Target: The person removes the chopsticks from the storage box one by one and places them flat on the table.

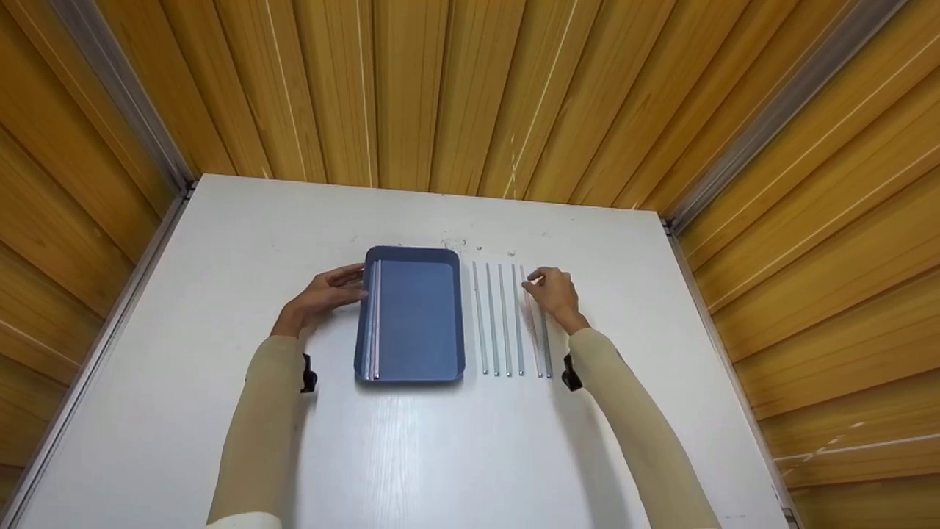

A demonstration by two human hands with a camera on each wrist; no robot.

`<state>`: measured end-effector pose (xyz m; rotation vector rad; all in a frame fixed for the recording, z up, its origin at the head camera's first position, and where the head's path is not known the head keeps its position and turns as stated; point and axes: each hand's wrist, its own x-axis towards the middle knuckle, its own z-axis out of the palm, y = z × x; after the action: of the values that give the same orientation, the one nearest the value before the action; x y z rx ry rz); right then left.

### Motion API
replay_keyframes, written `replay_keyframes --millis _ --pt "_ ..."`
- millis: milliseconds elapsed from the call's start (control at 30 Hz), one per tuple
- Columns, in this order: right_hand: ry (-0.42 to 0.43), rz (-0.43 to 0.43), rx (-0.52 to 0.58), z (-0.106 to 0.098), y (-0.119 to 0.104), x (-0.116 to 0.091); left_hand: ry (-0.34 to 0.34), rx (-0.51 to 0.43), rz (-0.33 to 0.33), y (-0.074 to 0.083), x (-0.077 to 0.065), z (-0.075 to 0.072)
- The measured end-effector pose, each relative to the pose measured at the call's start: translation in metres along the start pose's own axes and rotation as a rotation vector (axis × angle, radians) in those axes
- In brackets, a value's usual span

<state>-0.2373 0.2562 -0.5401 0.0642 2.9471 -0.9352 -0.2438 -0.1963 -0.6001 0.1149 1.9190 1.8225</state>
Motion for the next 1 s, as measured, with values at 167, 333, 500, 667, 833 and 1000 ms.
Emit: replay_keyframes --millis 167,333,500,667,833,1000 --pt "-0.14 -0.05 0.036 -0.004 -0.034 0.01 -0.011 -0.001 0.0 -0.005 -0.003 0.0" --pt "-0.179 -0.097 0.045 0.002 -0.069 0.014 -0.015 -0.006 0.001 -0.008 -0.005 0.001" --pt "-0.207 -0.163 0.062 0.02 -0.099 0.015 -0.002 -0.017 -0.008 -0.011 -0.005 0.003" --pt "-0.286 -0.236 0.066 0.041 -0.122 0.017 0.002 -0.014 -0.001 -0.012 -0.003 0.004" --pt "-0.472 -0.287 0.065 0.062 -0.139 0.016 0.005 -0.024 -0.004 -0.012 -0.004 0.005" --pt "-0.54 -0.274 0.074 0.086 -0.15 0.007 -0.002 -0.022 -0.002 -0.013 -0.008 0.004"
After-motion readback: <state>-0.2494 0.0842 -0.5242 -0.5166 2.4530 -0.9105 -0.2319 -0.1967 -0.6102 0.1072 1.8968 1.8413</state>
